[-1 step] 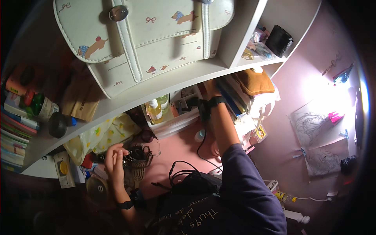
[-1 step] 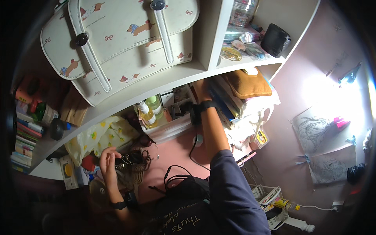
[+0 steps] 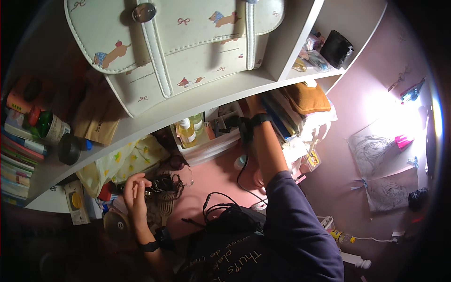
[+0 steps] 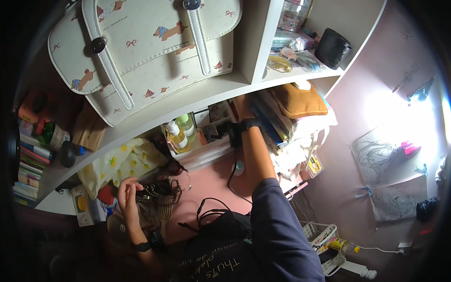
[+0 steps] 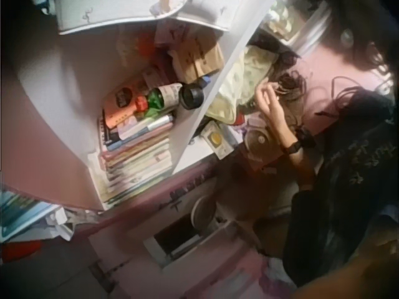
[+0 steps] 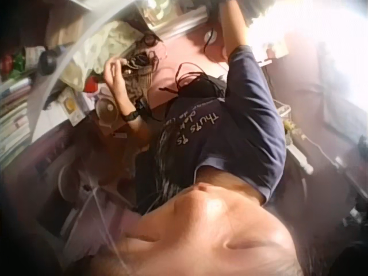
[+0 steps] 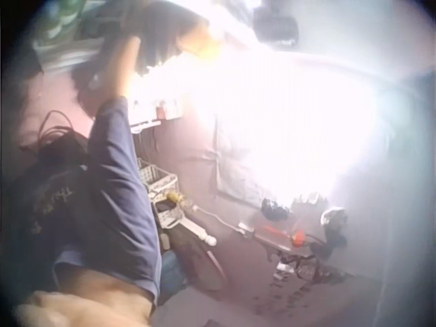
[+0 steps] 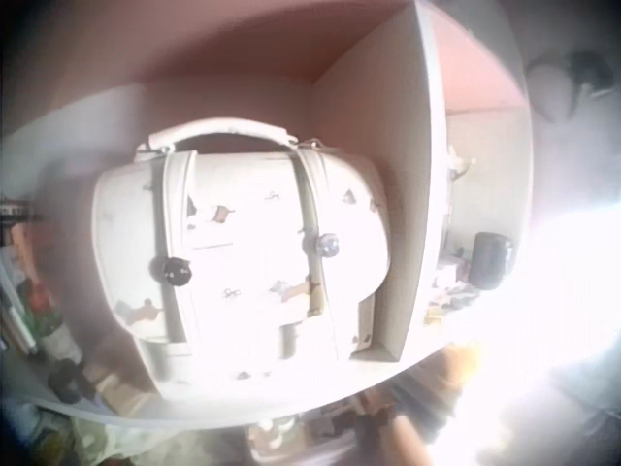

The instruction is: The person picks up and organizes various items from a desk including a hairbrush, small containers, and a bag, before moving a handbag to a bed.

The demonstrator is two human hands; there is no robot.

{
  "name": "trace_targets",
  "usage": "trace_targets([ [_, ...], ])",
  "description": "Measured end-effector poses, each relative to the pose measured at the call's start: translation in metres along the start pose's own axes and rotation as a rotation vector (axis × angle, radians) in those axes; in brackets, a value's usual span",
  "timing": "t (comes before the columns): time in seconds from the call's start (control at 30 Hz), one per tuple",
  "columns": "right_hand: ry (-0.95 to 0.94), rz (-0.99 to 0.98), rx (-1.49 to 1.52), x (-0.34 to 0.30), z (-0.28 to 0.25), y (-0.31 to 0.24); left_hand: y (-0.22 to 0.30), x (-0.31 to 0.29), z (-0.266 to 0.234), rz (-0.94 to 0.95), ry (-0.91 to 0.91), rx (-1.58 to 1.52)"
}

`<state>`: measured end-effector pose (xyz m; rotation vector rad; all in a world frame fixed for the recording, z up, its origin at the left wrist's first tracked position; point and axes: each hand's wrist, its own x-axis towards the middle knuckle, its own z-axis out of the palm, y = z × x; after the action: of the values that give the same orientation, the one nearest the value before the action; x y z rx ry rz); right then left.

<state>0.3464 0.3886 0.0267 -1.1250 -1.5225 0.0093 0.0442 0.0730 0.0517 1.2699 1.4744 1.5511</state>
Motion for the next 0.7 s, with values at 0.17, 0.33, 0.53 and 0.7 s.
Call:
trace_targets([
  [0.17,-0.038,-0.013,-0.031,0.011,0.003,-0.003,-0.007,-0.008,-0.021,-0.025,0.090,0.025],
  [0.33,-0.063,-0.022,-0.044,0.015,0.005,-0.007,-0.008,-0.012,-0.026,-0.010,0.097,0.039],
  [0.53,-0.096,-0.017,-0.046,0.007,0.001,-0.010,-0.009,-0.014,-0.026,-0.030,0.061,0.018],
  [0.7,-0.109,-0.014,-0.051,0.002,-0.006,-0.015,-0.014,-0.015,-0.030,-0.035,0.045,-0.009],
])
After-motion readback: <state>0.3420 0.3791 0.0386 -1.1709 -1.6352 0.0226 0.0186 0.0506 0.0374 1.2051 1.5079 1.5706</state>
